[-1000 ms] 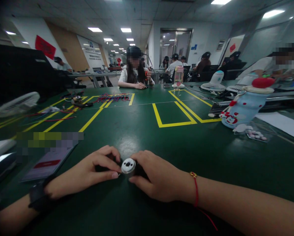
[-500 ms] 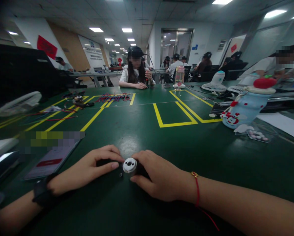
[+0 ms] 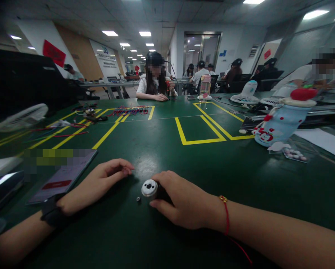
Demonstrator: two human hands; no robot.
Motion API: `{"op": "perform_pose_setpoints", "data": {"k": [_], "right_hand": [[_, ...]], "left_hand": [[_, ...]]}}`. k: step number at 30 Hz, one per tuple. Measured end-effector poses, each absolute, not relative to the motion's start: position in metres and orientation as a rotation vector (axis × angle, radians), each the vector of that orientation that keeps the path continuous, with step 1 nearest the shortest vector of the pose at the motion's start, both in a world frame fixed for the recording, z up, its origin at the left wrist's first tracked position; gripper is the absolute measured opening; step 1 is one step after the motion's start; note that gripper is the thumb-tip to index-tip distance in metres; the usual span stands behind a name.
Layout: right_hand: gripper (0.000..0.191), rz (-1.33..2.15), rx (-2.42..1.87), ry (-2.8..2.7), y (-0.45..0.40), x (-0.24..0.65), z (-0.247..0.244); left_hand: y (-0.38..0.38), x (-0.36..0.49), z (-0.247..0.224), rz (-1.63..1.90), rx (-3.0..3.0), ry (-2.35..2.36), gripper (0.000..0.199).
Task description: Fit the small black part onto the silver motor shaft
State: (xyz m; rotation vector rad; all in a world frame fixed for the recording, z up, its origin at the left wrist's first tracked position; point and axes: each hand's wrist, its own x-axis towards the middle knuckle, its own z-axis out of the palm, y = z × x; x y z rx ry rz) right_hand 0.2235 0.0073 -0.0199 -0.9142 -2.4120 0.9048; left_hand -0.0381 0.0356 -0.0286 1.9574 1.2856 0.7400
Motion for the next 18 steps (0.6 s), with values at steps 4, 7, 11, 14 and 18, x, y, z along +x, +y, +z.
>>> {"op": "perform_pose_setpoints", "data": {"k": [4,7,11,14,18], "right_hand": [[0.035,0.901,-0.921,-2.414,0.0073,0.2231,-0.0192],[0.034,0.893,-0.928,-2.416,0.0072,0.2227,-0.0192],[0.034,0.877,-0.922,-2.413,0.0069,0.2224,-0.0199],[0.033,0.876,-0.927,-2.411,0.007,0.2224,-0.02],[0.032,0.872,-0.927,-2.413,0.0073,0.2226,-0.0196]], "left_hand": [[0.0344,-0.037,-0.0272,0.669,2.042,1.274,0.016],[0.0344,-0.0368,-0.0263,0.655,2.108,1.247,0.017],[0.0344,-0.0365,-0.0261,0.646,2.159,1.225,0.019],[0.0345,-0.0362,-0.0264,0.63,2.193,1.195,0.02],[0.0344,-0.035,-0.0263,0.594,2.233,1.168,0.022]]}}
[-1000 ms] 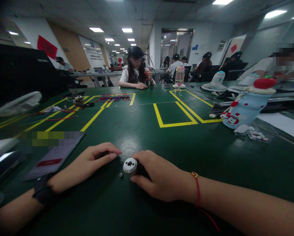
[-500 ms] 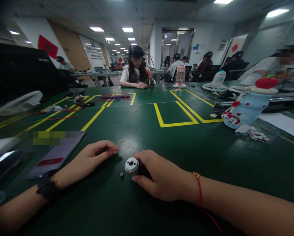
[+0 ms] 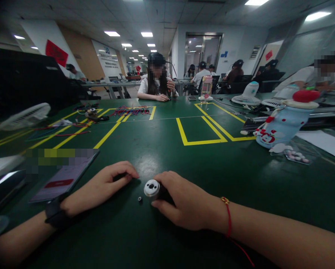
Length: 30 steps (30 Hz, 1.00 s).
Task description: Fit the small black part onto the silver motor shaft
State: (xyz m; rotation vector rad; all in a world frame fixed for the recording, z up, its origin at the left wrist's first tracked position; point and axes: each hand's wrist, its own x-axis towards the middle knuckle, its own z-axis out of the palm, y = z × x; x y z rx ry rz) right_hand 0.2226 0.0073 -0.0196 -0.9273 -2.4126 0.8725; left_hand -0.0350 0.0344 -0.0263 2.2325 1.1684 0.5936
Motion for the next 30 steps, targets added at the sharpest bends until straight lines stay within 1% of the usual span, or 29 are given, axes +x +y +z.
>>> {"op": "perform_pose_setpoints", "data": {"k": [5,10,12,16,23,30], "right_hand": [[0.034,0.873,-0.929,-2.419,0.007,0.223,-0.021],[0.033,0.872,-0.93,-2.409,0.007,0.223,-0.021],[0.033,0.87,-0.926,-2.407,0.007,0.222,-0.021],[0.033,0.861,-0.912,-2.412,0.007,0.222,-0.021],[0.035,0.871,-0.9,-2.411,0.007,0.22,-0.021],[0.032,0.841,-0.901,-2.437,0.008,0.219,-0.021]], "left_hand": [[0.029,-0.033,-0.021,0.472,2.301,1.09,0.014],[0.022,-0.031,-0.018,0.381,2.37,1.085,0.022],[0.02,-0.029,-0.019,0.388,2.37,1.087,0.021],[0.017,-0.023,-0.02,0.492,2.3,1.039,0.007],[0.01,-0.008,-0.007,0.893,2.118,1.09,0.014],[0.003,0.005,-0.003,0.837,2.165,1.045,0.016]]}}
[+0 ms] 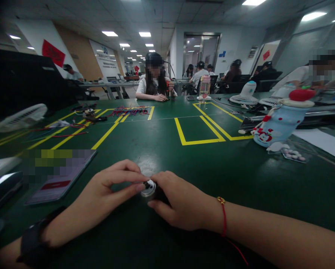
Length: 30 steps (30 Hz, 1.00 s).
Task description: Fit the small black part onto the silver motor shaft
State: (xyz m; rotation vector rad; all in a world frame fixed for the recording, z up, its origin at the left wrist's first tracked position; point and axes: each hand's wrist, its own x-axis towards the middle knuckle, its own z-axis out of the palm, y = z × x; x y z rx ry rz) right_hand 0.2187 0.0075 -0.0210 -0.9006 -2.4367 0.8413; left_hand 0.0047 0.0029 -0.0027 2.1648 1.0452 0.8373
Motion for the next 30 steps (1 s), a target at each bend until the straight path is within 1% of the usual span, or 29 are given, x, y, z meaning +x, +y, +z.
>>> {"op": "perform_pose_setpoints", "data": {"k": [4,8,11,14,16,18,20,25,30], "right_hand": [[0.03,0.823,-0.926,-2.462,0.007,0.219,-0.022],[0.034,0.829,-0.909,-2.457,0.008,0.22,-0.022],[0.037,0.857,-0.866,-2.433,0.009,0.22,-0.021],[0.036,0.875,-0.858,-2.421,0.008,0.221,-0.021],[0.035,0.874,-0.883,-2.425,0.008,0.222,-0.021],[0.034,0.871,-0.909,-2.432,0.007,0.222,-0.021],[0.034,0.866,-0.923,-2.437,0.008,0.222,-0.021],[0.033,0.868,-0.918,-2.435,0.009,0.222,-0.021],[0.033,0.878,-0.909,-2.427,0.007,0.223,-0.021]], "left_hand": [[0.002,0.005,-0.002,0.78,2.18,1.038,0.019],[0.002,0.003,-0.003,0.757,2.134,1.041,0.021],[0.004,-0.001,-0.008,0.77,1.995,1.091,0.02],[0.012,-0.007,-0.017,0.769,1.788,1.158,0.015],[0.018,-0.011,-0.024,0.834,1.61,1.175,0.014],[0.024,-0.016,-0.03,0.95,1.338,1.072,0.013],[0.029,-0.021,-0.034,1.002,1.239,1.021,0.014],[0.034,-0.027,-0.035,1.045,1.128,0.925,0.02],[0.033,-0.025,-0.033,1.055,1.108,0.899,0.02]]}}
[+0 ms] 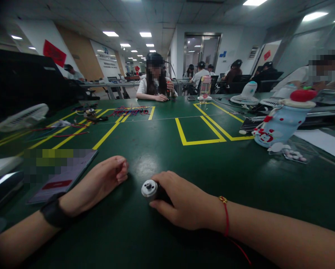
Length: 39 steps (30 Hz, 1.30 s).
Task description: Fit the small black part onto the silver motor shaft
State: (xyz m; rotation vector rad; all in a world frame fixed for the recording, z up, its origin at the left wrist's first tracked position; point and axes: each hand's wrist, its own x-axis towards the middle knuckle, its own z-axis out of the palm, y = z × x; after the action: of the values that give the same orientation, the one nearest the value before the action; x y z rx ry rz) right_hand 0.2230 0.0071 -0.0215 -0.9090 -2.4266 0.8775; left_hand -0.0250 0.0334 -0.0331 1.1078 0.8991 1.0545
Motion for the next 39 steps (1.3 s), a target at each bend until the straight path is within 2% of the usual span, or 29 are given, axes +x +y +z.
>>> {"op": "perform_pose_setpoints", "data": {"k": [9,15,18,21,24,28,39], "right_hand": [[0.034,0.859,-0.924,-2.425,0.008,0.221,-0.021],[0.033,0.852,-0.91,-2.438,0.008,0.22,-0.019],[0.033,0.857,-0.92,-2.434,0.007,0.22,-0.019],[0.032,0.863,-0.908,-2.43,0.008,0.22,-0.02],[0.034,0.864,-0.871,-2.435,0.009,0.22,-0.02],[0.029,0.864,-0.9,-2.438,0.01,0.219,-0.02],[0.033,0.853,-0.88,-2.437,0.01,0.22,-0.021]], "left_hand": [[0.034,-0.02,-0.035,0.995,1.259,0.942,0.043],[0.033,-0.01,-0.041,0.963,1.443,1.018,0.044],[0.027,-0.005,-0.034,0.993,1.524,1.041,0.037],[0.019,-0.001,-0.018,0.99,1.665,1.032,0.011],[0.012,0.001,-0.002,0.917,2.088,0.995,0.015],[0.008,0.002,0.006,0.798,2.286,1.004,0.016],[0.006,-0.002,0.006,0.902,2.089,1.084,0.009]]}}
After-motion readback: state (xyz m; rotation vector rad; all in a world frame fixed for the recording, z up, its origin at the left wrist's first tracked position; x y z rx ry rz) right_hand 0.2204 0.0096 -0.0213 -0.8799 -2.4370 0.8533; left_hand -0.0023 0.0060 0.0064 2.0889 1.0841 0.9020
